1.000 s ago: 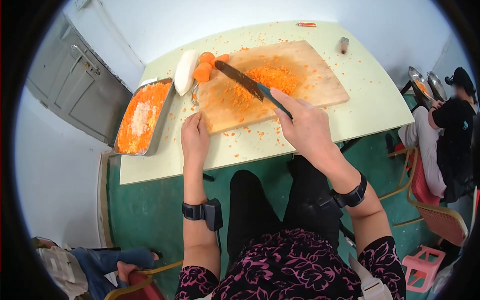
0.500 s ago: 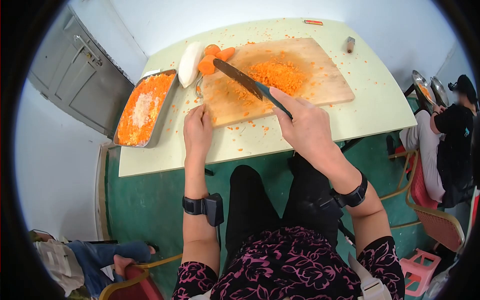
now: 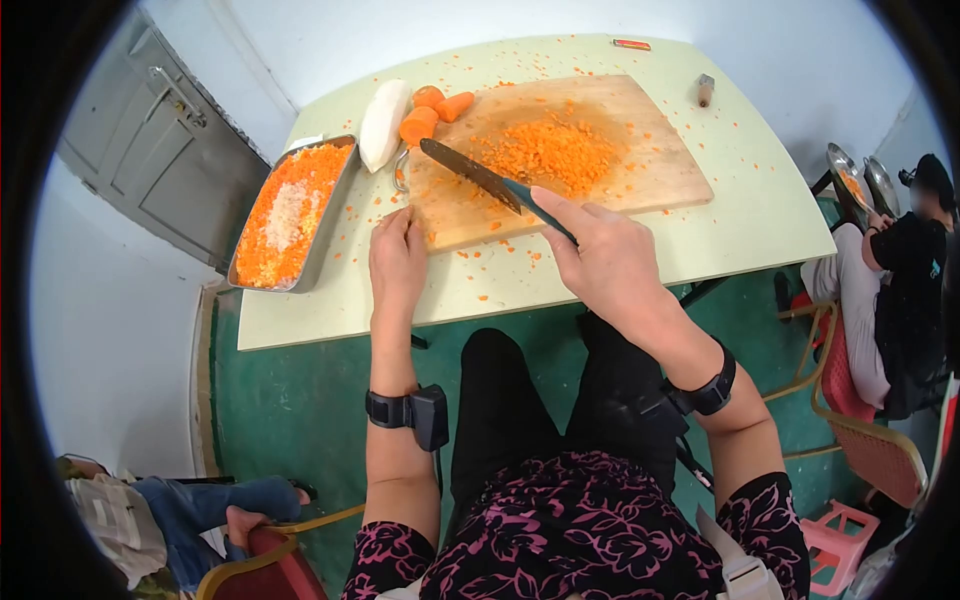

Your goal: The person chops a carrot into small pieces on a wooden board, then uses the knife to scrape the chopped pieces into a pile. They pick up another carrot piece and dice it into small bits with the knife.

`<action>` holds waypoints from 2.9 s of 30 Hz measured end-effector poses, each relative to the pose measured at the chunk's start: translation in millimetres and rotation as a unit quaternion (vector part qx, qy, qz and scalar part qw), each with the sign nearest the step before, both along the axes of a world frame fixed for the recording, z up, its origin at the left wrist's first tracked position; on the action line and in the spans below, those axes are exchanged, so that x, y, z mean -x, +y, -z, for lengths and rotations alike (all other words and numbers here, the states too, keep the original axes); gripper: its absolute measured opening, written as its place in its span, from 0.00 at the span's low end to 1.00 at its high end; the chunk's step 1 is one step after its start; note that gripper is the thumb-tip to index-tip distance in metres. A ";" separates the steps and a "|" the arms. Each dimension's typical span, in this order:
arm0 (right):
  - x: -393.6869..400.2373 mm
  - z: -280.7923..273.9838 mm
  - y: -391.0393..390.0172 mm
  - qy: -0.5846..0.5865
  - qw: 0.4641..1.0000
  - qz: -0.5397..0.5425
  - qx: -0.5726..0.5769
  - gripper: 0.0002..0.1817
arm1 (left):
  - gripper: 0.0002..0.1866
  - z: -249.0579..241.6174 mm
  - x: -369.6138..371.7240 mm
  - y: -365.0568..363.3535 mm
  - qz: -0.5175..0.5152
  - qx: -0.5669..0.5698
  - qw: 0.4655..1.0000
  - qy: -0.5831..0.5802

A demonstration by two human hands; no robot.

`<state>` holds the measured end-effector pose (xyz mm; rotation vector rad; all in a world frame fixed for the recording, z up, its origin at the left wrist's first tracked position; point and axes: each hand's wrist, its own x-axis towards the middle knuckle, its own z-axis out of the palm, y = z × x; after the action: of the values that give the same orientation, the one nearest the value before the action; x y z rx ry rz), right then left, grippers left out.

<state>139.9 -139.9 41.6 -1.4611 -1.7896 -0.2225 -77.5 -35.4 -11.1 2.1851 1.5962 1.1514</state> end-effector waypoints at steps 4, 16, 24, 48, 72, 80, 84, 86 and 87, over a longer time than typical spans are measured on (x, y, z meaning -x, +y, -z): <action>5.3 -9.0 -1.9 0.028 1.000 -0.008 0.003 0.18 | 0.16 2.5 1.8 0.7 -0.001 0.005 1.000 0.002; 4.2 -15.2 -16.7 0.054 0.998 -0.038 0.020 0.17 | 0.14 -1.6 4.4 -0.3 -0.086 -0.042 0.985 -0.146; 15.5 -4.3 -9.4 0.126 0.982 -0.100 0.098 0.17 | 0.15 -5.8 11.9 1.1 -0.142 -0.172 0.947 -0.231; -22.9 -2.1 8.7 0.017 0.991 0.125 0.053 0.18 | 0.08 -13.0 -4.8 -15.5 0.030 -0.043 0.999 0.010; -40.7 0.8 9.8 0.026 0.991 0.123 0.045 0.19 | 0.13 -36.9 -75.0 20.3 0.072 -0.005 0.996 0.054; -38.4 2.5 12.1 0.018 0.994 0.105 0.003 0.18 | 0.25 -8.4 -67.4 30.2 -0.009 -0.003 0.988 0.154; -38.4 -8.8 9.6 0.049 0.994 0.096 -0.009 0.19 | 0.23 -6.6 -67.5 28.2 0.000 0.016 0.986 0.165; -36.5 2.5 14.3 0.028 0.995 0.090 -0.028 0.19 | 0.22 -9.8 -66.3 25.2 0.007 0.025 0.988 0.153; -35.0 5.1 14.2 0.017 0.995 0.087 -0.037 0.19 | 0.22 -12.3 -66.9 23.0 0.009 0.030 0.988 0.151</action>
<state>174.8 -125.6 36.5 -1.5590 -1.6113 -0.3471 -10.7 -12.4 1.2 2.4192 1.6938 0.7837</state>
